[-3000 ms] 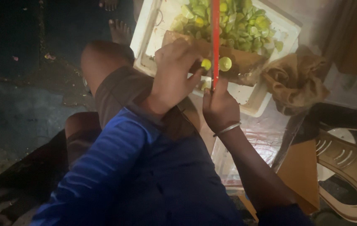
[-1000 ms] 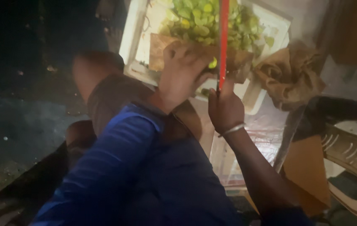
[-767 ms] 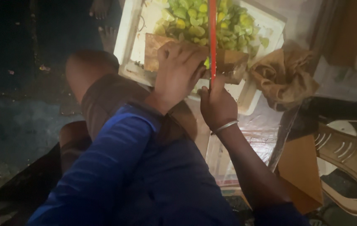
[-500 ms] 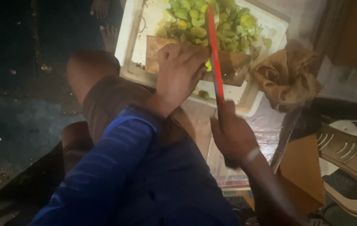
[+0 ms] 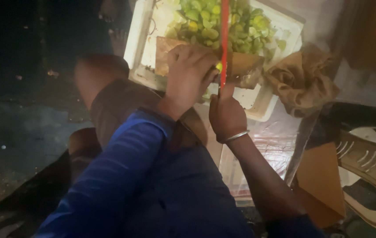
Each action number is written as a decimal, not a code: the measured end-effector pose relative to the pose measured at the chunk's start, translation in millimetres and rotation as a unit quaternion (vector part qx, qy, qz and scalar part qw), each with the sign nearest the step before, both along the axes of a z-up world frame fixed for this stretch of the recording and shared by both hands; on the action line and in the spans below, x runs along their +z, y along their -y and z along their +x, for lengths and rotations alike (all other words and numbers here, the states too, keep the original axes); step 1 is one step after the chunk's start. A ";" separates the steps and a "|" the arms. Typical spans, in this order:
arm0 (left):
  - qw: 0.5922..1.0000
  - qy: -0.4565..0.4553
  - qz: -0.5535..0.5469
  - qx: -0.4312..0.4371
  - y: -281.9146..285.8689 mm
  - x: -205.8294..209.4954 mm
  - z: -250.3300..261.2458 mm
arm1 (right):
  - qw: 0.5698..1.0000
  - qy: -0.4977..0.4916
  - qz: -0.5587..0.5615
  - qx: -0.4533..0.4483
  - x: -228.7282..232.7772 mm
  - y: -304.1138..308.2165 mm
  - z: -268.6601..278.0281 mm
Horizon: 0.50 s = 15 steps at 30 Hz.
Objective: The person is cutting limes into pieces using a knife on a wooden board inside a tray.
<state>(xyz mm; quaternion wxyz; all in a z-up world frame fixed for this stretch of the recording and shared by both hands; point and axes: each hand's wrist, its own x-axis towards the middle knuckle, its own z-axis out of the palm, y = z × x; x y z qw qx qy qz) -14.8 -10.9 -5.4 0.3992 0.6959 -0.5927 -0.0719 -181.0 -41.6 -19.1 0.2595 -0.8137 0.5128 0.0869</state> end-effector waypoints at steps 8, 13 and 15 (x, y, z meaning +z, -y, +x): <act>0.993 -0.090 -0.074 0.028 -7.3 -3.8 2.5 | 0.989 0.140 -0.046 -0.010 27.1 4.9 -13.8; 0.977 -0.141 -0.141 0.080 -16.7 -12.9 19.0 | 0.988 0.117 0.003 0.102 29.9 -11.8 -7.3; 0.977 -0.140 -0.135 0.090 -21.1 -13.8 18.8 | 0.990 0.094 0.013 0.107 23.3 -14.7 -6.3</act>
